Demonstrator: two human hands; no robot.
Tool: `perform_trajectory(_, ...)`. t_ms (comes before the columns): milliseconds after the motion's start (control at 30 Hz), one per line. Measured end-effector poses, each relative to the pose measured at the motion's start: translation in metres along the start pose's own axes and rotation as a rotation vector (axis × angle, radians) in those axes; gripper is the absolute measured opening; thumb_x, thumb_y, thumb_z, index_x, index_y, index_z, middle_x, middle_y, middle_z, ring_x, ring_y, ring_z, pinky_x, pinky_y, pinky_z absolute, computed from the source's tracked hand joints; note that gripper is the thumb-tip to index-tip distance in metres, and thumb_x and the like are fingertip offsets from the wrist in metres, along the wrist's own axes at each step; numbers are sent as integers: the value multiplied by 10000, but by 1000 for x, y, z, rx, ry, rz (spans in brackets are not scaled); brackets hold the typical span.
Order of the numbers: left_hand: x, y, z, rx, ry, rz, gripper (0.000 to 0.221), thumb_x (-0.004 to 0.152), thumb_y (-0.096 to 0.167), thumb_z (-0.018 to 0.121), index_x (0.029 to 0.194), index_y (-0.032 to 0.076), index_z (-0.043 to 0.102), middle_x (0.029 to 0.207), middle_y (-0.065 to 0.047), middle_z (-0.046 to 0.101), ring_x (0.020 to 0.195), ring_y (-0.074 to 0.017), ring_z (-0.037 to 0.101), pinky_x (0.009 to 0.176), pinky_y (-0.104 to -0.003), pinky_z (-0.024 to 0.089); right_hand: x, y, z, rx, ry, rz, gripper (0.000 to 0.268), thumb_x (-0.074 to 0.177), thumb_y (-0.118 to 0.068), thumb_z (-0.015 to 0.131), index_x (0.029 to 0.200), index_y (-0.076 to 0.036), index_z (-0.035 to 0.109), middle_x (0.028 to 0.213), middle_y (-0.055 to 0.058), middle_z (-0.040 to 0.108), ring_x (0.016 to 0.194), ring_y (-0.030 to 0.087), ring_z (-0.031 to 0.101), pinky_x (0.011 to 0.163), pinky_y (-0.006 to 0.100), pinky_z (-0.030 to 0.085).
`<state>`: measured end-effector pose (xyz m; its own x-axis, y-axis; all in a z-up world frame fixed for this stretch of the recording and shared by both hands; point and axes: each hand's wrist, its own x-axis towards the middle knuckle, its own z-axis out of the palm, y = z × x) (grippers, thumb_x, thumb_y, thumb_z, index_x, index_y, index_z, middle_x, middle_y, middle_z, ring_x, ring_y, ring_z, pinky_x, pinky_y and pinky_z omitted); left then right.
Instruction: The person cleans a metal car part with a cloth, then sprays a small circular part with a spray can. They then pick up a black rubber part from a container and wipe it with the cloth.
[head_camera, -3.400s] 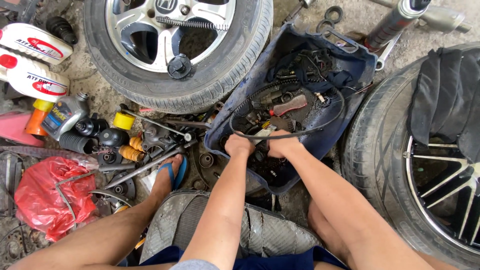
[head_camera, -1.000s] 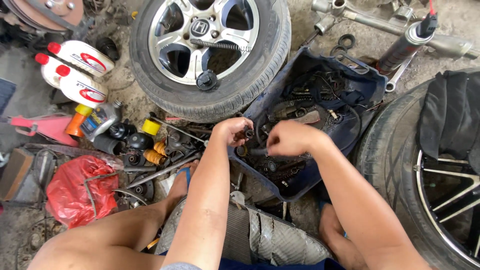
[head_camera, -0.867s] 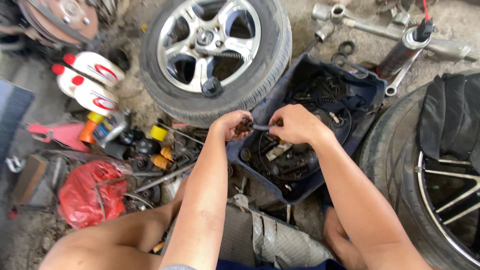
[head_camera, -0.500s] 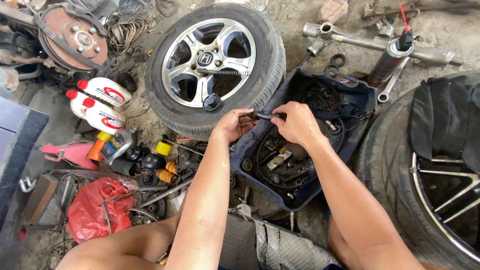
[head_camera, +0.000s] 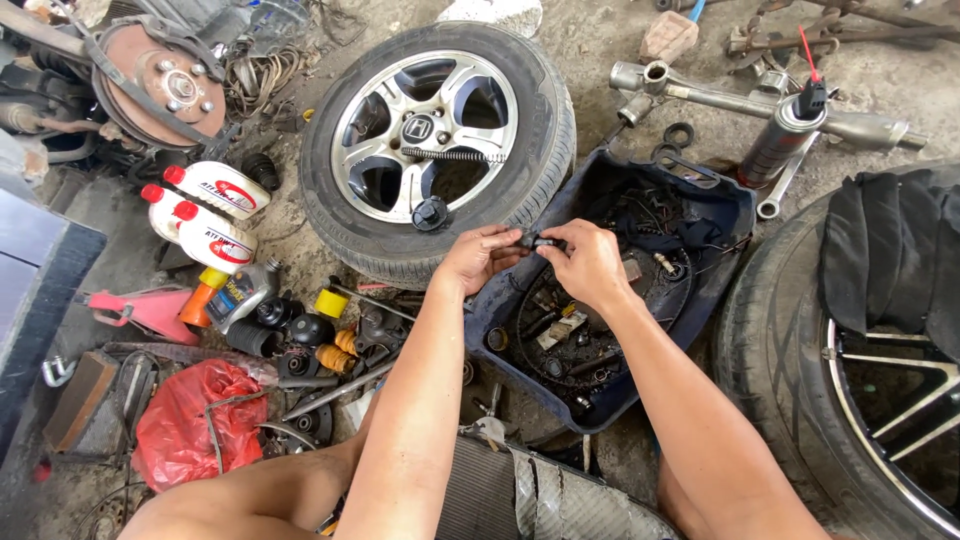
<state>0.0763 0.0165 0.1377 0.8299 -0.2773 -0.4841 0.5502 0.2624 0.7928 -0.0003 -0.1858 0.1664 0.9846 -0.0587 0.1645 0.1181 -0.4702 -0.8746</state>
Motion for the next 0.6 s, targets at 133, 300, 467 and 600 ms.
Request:
perform_trajectory(133, 4, -4, 3, -48, -34, -8, 183, 764, 42, 889, 761, 64, 707, 879, -169, 778, 781, -308, 783, 648, -340, 669, -1, -9, -1, 52, 80, 43, 220, 854, -115, 816, 1068, -67, 804, 881, 98, 718, 658, 165, 647, 567, 282, 530)
perform_trajectory(300, 15, -10, 3, -108, -40, 3, 195, 767, 61, 896, 836, 72, 714, 896, -181, 777, 757, -300, 787, 609, -345, 665, -8, -31, -19, 183, 97, 183, 306, 745, -219, 915, 1018, -125, 813, 660, 20, 616, 582, 104, 579, 506, 280, 492)
perform_trajectory(467, -5, 2, 21, 54, 35, -35, 348, 761, 176, 905, 1031, 97, 700, 971, -134, 757, 807, -289, 783, 645, -337, 665, 2, 15, -11, 184, 91, 173, 335, 717, -177, 933, 1018, -102, 807, 882, 102, 754, 643, 118, 631, 574, 287, 517)
perform_trajectory(600, 1, -6, -5, 410, 166, -131, 573, 797, 261, 853, 1290, 95, 612, 1084, -144, 750, 791, -258, 767, 633, -331, 661, 2, 60, -5, 73, -53, 299, 306, 740, -242, 920, 1002, -134, 807, 896, 82, 775, 758, 182, 710, 702, 327, 554)
